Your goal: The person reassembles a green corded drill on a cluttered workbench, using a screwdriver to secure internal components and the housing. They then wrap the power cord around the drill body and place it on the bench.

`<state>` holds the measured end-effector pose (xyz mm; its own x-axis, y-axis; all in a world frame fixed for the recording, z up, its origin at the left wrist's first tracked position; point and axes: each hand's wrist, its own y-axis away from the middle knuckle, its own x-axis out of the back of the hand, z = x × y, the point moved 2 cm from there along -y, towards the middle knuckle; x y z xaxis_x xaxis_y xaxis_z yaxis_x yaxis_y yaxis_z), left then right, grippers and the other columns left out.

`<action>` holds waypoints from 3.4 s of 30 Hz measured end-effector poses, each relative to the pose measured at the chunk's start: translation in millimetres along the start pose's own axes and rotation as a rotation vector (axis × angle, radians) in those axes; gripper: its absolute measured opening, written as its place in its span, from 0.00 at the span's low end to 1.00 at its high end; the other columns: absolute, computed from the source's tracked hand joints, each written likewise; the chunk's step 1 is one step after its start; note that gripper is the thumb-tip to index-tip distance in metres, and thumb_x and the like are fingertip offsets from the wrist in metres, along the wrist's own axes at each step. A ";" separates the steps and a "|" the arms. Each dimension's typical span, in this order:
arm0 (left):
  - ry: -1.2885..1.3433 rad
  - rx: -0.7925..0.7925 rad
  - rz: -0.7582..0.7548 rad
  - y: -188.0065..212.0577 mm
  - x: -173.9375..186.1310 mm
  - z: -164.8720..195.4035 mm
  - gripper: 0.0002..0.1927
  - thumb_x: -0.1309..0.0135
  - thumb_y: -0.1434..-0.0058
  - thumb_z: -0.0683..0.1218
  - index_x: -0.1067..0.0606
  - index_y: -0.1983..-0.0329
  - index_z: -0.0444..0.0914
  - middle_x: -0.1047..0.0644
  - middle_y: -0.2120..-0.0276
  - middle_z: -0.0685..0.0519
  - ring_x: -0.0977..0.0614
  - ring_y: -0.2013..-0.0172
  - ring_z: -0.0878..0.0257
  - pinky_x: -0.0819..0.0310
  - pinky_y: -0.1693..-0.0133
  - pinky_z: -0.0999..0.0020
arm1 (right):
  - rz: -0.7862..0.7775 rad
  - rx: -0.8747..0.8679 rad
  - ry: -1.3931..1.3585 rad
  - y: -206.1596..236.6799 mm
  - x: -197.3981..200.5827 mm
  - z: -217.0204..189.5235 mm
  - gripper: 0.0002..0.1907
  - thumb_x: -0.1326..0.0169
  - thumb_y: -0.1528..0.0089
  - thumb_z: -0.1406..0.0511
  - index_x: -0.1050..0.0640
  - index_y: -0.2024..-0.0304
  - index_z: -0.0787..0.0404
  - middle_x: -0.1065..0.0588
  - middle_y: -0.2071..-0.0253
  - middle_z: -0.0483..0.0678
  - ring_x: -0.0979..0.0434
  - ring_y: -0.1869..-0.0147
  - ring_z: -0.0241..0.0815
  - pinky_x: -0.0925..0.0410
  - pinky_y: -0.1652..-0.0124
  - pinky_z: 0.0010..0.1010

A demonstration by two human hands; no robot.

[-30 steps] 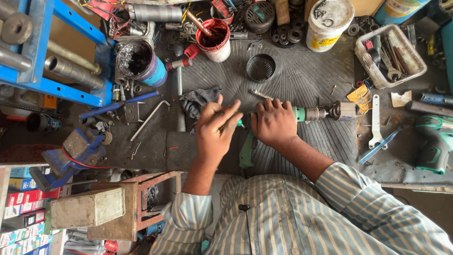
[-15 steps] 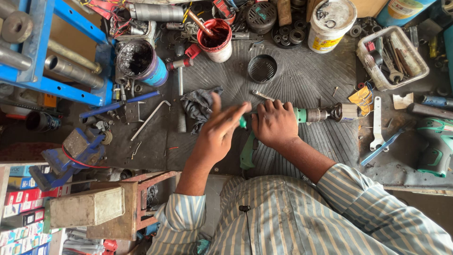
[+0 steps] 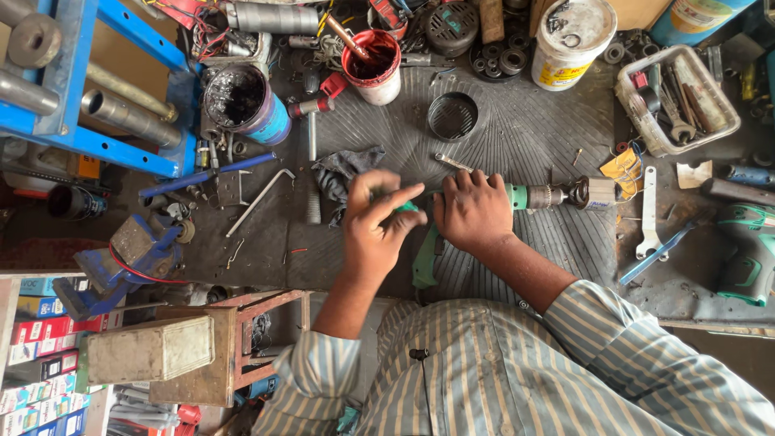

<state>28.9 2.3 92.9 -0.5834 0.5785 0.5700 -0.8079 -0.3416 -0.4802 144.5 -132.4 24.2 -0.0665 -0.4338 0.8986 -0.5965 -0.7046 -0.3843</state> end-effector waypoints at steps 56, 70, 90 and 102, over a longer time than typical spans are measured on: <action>-0.327 -0.037 -0.392 111.4 -64.6 -39.2 0.39 0.43 0.36 0.48 0.45 0.27 0.29 0.43 0.28 0.33 0.39 0.29 0.37 0.48 0.33 0.42 | 0.125 -0.046 -0.093 14.6 10.6 27.1 0.09 0.48 0.37 0.63 0.22 0.68 0.61 0.24 0.67 0.51 0.24 0.60 0.53 0.36 0.60 0.46; -0.160 -0.115 -0.197 14.5 -103.7 -51.9 0.36 0.50 0.28 0.46 0.49 0.23 0.31 0.46 0.26 0.32 0.44 0.28 0.27 0.45 0.31 0.40 | 0.147 -0.124 -0.037 15.4 3.6 28.4 0.08 0.48 0.37 0.63 0.23 0.68 0.60 0.24 0.67 0.50 0.23 0.60 0.52 0.35 0.58 0.45; -0.533 0.191 -0.341 60.7 55.7 -69.9 0.28 0.35 0.48 0.65 0.22 0.60 0.38 0.20 0.56 0.50 0.17 0.54 0.54 0.22 0.54 0.57 | 0.006 -0.078 -0.037 16.3 14.6 28.7 0.22 0.46 0.35 0.50 0.21 0.61 0.63 0.23 0.61 0.52 0.23 0.55 0.53 0.35 0.55 0.45; -0.419 0.324 -0.408 76.2 -66.1 -20.4 0.49 0.37 0.43 0.55 0.44 0.24 0.33 0.27 0.41 0.35 0.21 0.44 0.41 0.21 0.49 0.53 | 0.185 -0.365 -0.643 93.8 34.8 62.9 0.12 0.41 0.36 0.68 0.23 0.51 0.65 0.22 0.54 0.53 0.19 0.49 0.46 0.28 0.48 0.36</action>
<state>7.6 -46.9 5.0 -0.1554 0.3942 0.9058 -0.9166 -0.3994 0.0166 136.6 -248.9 6.1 0.2210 -0.8472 0.4831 -0.8550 -0.4066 -0.3219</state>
